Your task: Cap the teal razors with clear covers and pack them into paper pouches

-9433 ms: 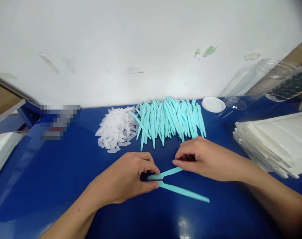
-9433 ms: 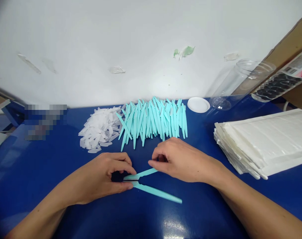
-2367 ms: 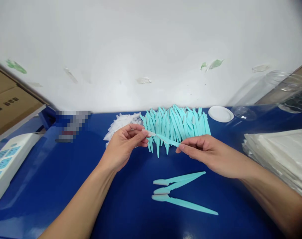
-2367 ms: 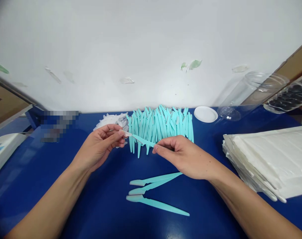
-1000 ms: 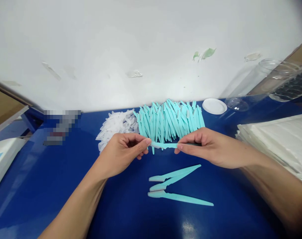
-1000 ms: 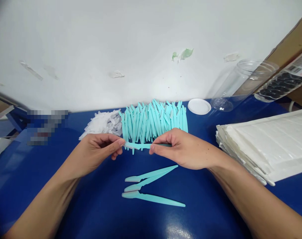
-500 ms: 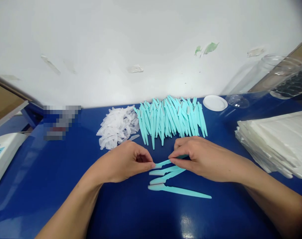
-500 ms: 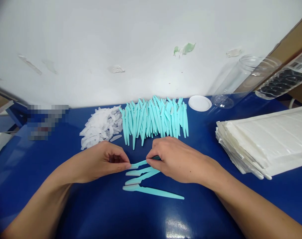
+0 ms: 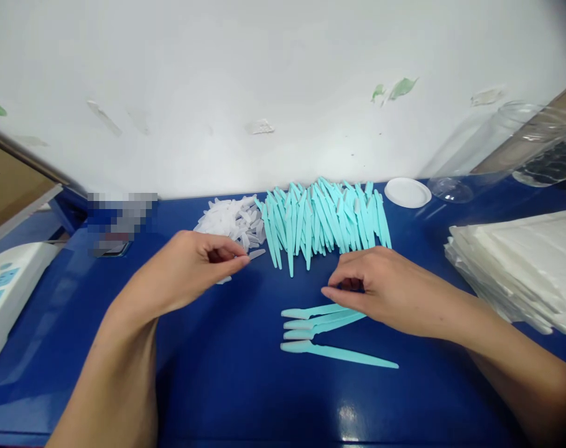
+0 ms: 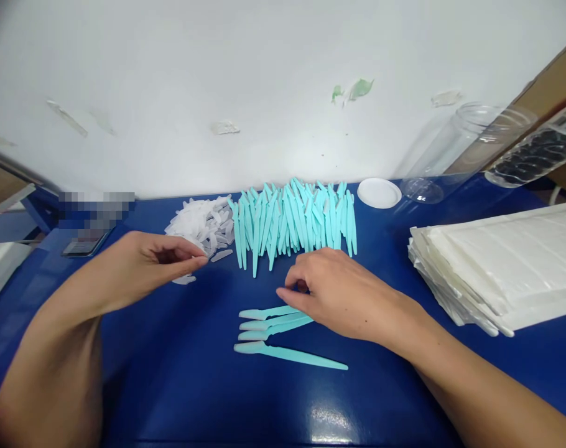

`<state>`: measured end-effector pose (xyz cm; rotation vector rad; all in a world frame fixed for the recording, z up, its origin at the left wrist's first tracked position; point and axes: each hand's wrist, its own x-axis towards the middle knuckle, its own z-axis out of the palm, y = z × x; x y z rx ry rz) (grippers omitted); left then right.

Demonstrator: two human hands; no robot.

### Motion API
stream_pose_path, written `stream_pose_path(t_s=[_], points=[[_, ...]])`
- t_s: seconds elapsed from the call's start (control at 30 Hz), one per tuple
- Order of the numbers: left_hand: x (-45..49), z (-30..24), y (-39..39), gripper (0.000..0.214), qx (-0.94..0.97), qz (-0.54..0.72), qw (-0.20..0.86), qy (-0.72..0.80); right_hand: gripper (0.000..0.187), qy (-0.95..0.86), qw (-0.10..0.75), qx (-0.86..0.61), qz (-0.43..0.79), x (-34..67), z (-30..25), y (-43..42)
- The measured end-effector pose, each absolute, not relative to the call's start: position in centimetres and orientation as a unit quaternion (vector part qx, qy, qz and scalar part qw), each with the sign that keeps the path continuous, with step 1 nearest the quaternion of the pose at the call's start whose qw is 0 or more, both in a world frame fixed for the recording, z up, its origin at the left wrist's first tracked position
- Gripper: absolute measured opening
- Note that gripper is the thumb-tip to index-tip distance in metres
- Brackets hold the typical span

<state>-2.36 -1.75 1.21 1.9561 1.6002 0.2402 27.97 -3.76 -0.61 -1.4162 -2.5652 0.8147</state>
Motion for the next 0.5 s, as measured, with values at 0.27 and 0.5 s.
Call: stream_pose_path(t_s=[0.27, 0.5], points=[[-0.8, -0.9, -0.8, 0.027, 0.807, 0.044, 0.120, 0.577, 0.037, -0.808, 0.092, -0.557, 0.165, 23.3, -0.2, -1.6], [-0.4, -1.2, -0.7, 0.024, 0.793, 0.071, 0.066, 0.601, 0.032, -0.816, 0.039, -0.572, 0.076, 19.1, -1.3, 1.3]])
